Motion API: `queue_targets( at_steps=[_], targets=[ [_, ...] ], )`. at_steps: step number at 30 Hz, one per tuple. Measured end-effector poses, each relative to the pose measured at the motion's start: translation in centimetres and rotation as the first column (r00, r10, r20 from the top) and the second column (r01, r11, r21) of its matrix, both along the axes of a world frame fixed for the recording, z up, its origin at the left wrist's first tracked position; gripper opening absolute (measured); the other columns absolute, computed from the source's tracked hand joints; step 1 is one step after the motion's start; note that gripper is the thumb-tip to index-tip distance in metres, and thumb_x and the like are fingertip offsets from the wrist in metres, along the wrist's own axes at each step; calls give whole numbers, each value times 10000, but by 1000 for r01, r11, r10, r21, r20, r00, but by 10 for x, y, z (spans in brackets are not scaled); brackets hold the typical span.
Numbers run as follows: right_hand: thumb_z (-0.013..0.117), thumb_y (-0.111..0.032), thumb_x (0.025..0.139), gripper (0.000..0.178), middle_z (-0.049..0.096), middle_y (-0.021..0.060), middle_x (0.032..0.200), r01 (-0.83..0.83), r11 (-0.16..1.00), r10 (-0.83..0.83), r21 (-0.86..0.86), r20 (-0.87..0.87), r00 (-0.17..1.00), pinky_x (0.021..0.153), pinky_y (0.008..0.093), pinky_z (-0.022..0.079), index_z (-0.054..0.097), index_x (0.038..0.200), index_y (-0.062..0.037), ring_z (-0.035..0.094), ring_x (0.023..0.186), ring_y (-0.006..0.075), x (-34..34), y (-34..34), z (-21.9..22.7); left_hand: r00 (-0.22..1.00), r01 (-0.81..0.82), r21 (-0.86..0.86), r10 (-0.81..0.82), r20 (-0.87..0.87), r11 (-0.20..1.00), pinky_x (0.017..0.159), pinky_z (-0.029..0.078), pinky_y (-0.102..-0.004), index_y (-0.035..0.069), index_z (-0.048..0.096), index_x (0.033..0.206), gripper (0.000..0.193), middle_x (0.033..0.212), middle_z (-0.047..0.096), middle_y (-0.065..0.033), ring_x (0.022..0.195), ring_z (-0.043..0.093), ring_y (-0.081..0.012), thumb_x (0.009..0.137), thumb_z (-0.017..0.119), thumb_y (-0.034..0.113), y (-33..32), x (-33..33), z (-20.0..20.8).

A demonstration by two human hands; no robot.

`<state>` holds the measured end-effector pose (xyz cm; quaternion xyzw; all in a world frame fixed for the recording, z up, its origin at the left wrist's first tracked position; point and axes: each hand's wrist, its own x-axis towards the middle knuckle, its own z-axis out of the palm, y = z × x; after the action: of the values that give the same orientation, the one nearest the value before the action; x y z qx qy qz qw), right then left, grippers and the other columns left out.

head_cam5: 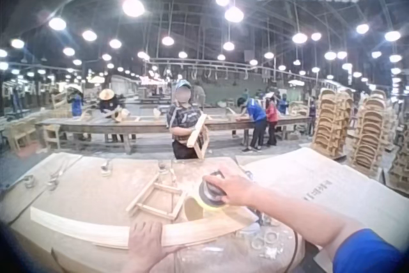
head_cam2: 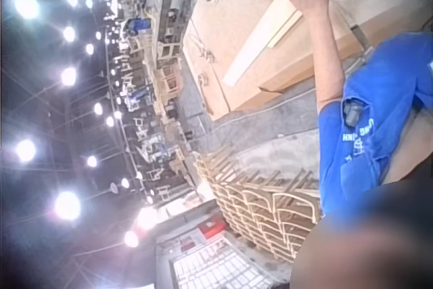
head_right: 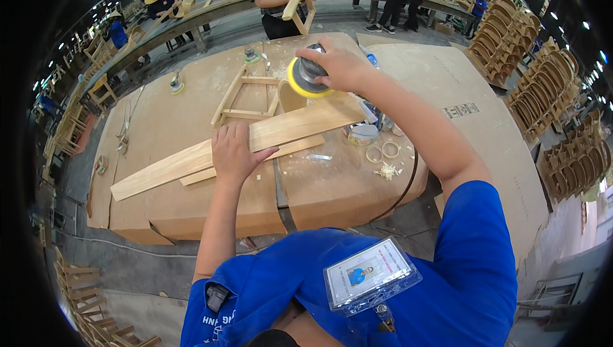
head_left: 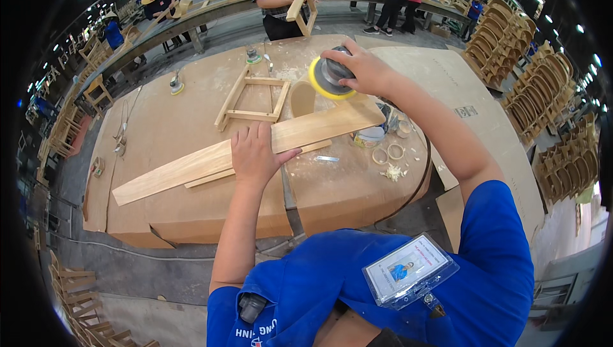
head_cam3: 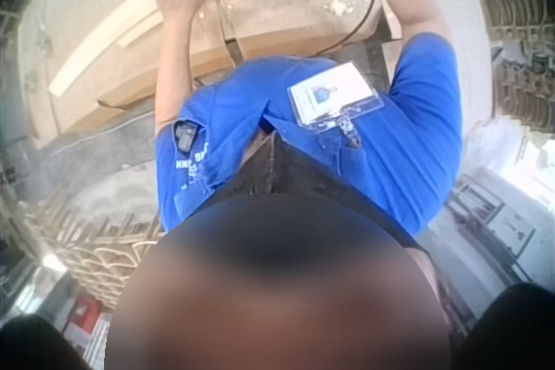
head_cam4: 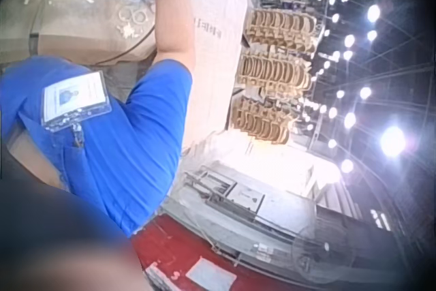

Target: The person uses a handheld orbital sander to smooth the surfaces of a wooden chair frame. They reposition the chair multiple times to access different sections, including the seat and legs, while other workers are visible in the background.

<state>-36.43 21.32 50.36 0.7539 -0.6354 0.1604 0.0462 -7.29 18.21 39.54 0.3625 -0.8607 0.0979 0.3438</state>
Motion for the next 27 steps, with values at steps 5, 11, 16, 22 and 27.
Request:
queue_targets(
  at_steps=[5,11,16,22,27],
  targets=[
    [742,-114,793,675,440,174,1289,-20,1000,20,-15,-18,1000,965,453,477,462,1378,-301,539,1159,401,0,5,-4,999,-27,13,27,29,1000,815,432,-372,94,595,930,676,865,592,-66,867,548,-266,561,807,619,-2,0,0],
    [752,-107,782,671,455,166,1282,18,1000,-18,7,-9,1000,975,432,471,478,1368,-287,522,1177,384,16,0,-2,1000,-18,15,17,8,1000,824,439,-375,93,601,950,681,888,605,-69,884,558,-268,559,815,607,-3,-1,1],
    [748,-115,793,655,448,174,1306,58,998,-59,19,23,998,973,429,474,479,1365,-289,528,1179,379,15,3,-2,999,-29,49,28,35,998,833,440,-378,86,600,960,688,900,607,-67,890,559,-273,564,813,607,-4,1,2],
    [742,-96,793,659,444,172,1303,46,998,-46,-44,-5,999,938,445,503,476,1364,-286,578,1105,397,-8,15,-7,1000,-26,27,26,11,999,830,430,-372,87,601,976,704,915,606,-58,875,551,-267,557,804,616,-2,1,-1],
    [743,-89,789,671,446,167,1298,31,996,-37,-85,-67,997,920,442,514,469,1367,-293,588,1095,391,-24,22,-9,1000,-20,63,19,16,998,855,436,-376,84,601,998,699,946,613,-64,913,559,-277,568,817,592,-1,2,0]
  ],
)
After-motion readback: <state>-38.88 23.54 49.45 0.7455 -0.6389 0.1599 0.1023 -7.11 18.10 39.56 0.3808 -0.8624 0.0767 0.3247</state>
